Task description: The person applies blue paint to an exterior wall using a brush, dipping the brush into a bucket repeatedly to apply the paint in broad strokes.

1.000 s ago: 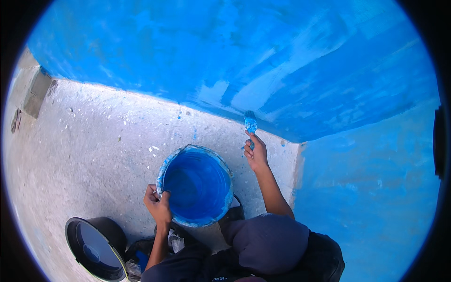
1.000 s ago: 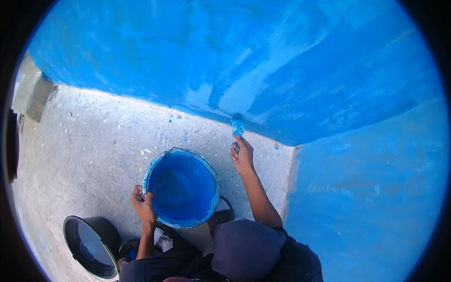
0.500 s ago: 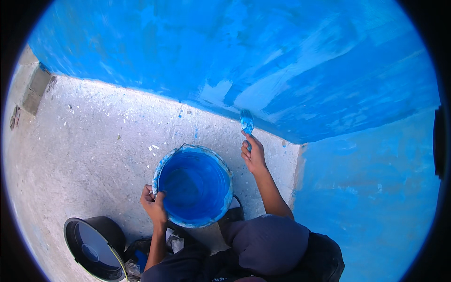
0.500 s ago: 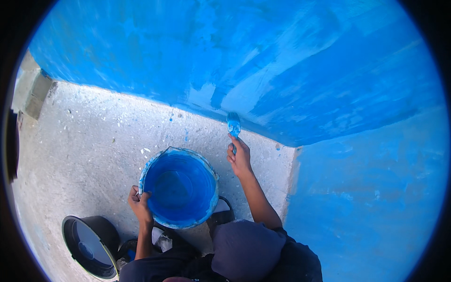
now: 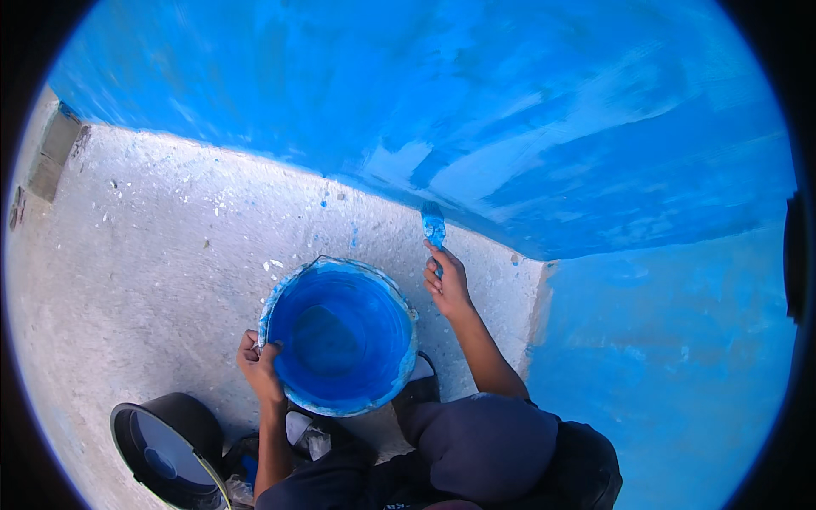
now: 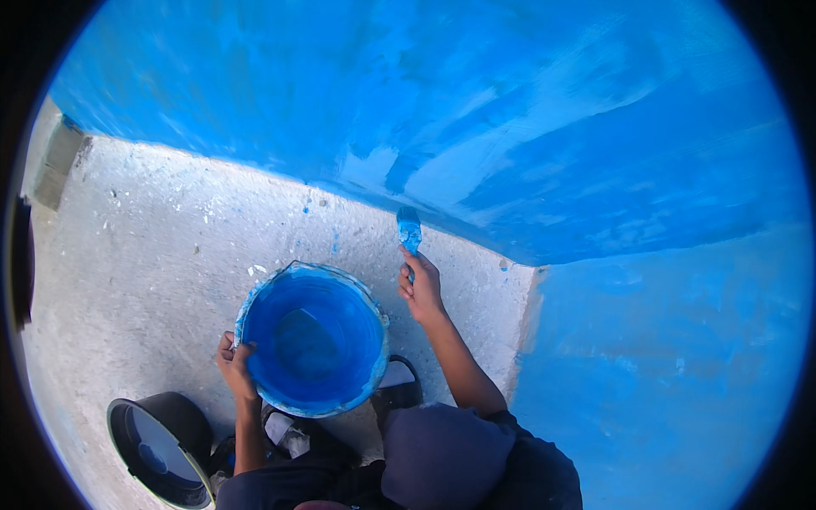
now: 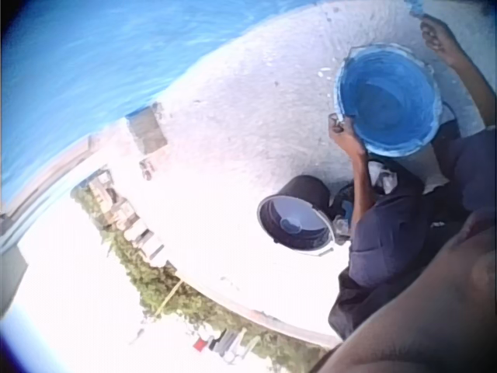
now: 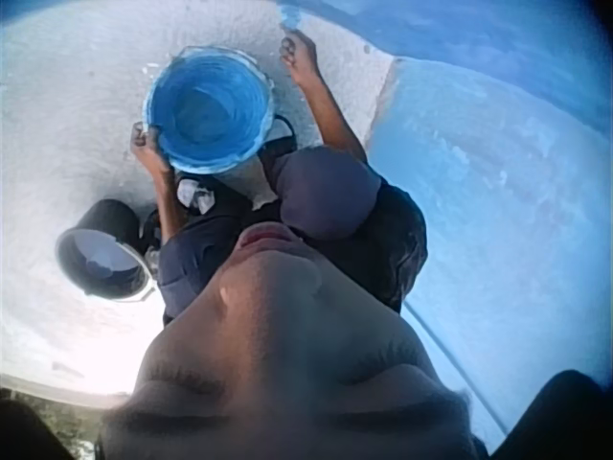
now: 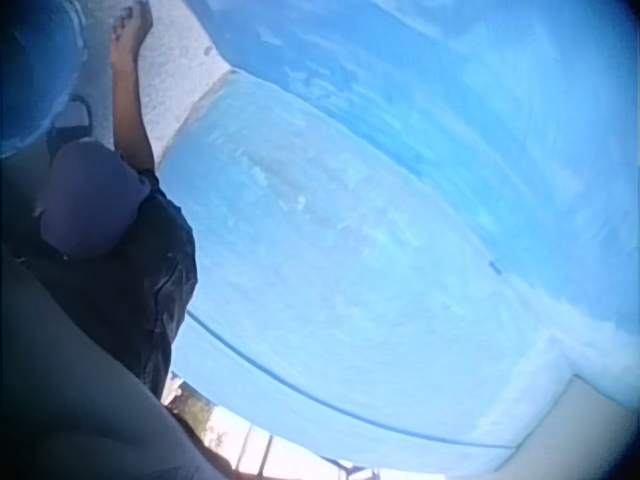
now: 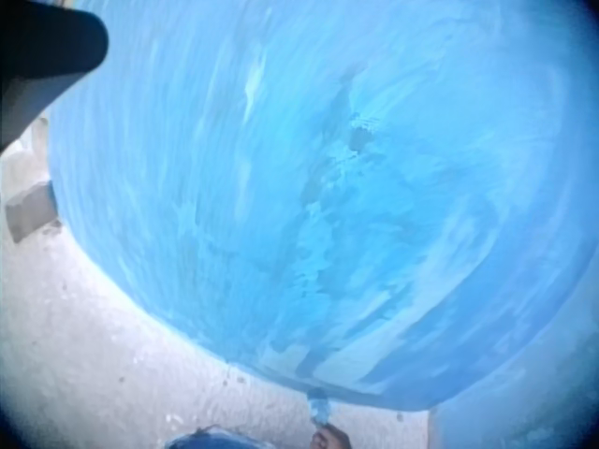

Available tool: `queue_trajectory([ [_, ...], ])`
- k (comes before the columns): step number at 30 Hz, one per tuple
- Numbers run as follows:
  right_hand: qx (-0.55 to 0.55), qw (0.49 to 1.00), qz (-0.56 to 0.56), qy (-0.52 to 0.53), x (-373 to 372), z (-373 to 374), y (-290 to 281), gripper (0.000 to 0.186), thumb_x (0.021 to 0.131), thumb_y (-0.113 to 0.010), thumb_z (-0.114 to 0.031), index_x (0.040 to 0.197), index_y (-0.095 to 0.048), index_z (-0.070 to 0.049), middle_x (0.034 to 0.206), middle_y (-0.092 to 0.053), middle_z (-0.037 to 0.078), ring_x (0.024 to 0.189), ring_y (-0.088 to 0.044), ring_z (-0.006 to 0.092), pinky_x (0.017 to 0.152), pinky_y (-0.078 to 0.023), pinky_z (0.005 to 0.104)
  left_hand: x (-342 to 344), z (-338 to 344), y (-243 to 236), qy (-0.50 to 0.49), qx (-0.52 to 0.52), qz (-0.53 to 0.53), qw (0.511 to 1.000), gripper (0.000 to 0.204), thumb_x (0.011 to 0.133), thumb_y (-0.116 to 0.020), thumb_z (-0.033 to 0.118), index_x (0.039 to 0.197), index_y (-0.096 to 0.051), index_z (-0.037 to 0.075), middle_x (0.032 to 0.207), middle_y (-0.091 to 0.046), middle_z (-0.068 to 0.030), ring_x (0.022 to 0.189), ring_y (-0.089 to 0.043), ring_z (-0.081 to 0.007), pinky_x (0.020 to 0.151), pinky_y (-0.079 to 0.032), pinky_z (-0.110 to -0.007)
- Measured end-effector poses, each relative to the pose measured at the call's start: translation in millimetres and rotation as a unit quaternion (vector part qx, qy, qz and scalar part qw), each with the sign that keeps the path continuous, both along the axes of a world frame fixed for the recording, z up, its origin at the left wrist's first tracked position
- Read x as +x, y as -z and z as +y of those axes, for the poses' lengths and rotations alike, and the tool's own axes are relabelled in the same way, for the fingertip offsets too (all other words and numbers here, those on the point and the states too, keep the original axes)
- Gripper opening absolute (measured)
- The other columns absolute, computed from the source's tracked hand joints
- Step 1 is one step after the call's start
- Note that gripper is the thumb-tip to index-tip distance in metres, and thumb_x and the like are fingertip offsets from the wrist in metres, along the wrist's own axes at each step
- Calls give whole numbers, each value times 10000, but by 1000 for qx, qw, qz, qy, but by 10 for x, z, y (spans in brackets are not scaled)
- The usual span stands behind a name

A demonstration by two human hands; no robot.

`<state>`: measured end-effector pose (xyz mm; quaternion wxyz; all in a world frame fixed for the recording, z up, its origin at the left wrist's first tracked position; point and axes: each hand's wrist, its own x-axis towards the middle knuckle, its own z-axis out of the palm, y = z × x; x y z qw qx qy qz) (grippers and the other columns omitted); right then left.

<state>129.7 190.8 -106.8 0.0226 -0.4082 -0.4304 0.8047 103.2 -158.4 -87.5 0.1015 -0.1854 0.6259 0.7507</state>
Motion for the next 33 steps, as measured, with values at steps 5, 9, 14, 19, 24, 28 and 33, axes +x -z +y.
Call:
queue_trajectory([
  [5,47,997,-21,-59,-85,-140,-20,429,1009,-519,-243,1360,-480,1,709,-464,-14,453,-338,53,409,-295,241,-54,2,-9,10,5,-20,1000,159,759,-620,-7,736,-489,80,612,-516,48,510,-371,-13,518,-275,-197],
  [9,26,998,13,-61,-73,-224,-59,399,1004,-548,-291,1303,-545,-28,681,-489,-9,413,-332,50,388,-305,235,-84,28,-41,16,4,-18,1000,156,763,-619,-7,741,-489,78,616,-526,43,515,-389,-15,520,-286,-196],
  [14,18,958,131,-253,-6,-160,-393,342,1018,-524,-332,1098,-635,-19,627,-520,4,391,-374,50,376,-317,227,-66,4,-86,25,2,-24,999,144,769,-620,12,748,-491,74,671,-562,15,560,-450,-40,550,-347,-202],
  [19,189,804,84,-557,-10,-337,-585,339,1015,-521,-301,925,-662,-6,641,-610,69,507,-568,134,460,-440,301,17,14,-78,23,-20,7,1000,139,785,-616,-1,770,-500,73,614,-538,36,507,-399,-15,515,-298,-195],
  [24,423,627,-23,-653,175,-768,-475,249,966,-550,-201,921,-681,6,784,-685,200,762,-687,354,683,-534,478,110,150,-195,52,-23,16,998,151,800,-626,0,787,-498,78,587,-517,57,491,-372,1,497,-265,-189],
  [28,481,576,-104,-653,275,-993,-344,246,960,-544,-207,1004,-685,-9,824,-672,236,787,-660,417,706,-530,499,225,267,-303,62,-38,32,997,170,798,-637,-5,790,-494,85,569,-502,66,478,-350,10,484,-233,-189],
  [33,467,583,-120,-654,228,-906,-424,249,954,-548,-208,962,-695,-7,842,-680,221,811,-668,398,703,-535,506,265,274,-299,56,-42,53,996,168,795,-639,-4,793,-494,82,566,-516,59,479,-365,10,480,-239,-190],
])
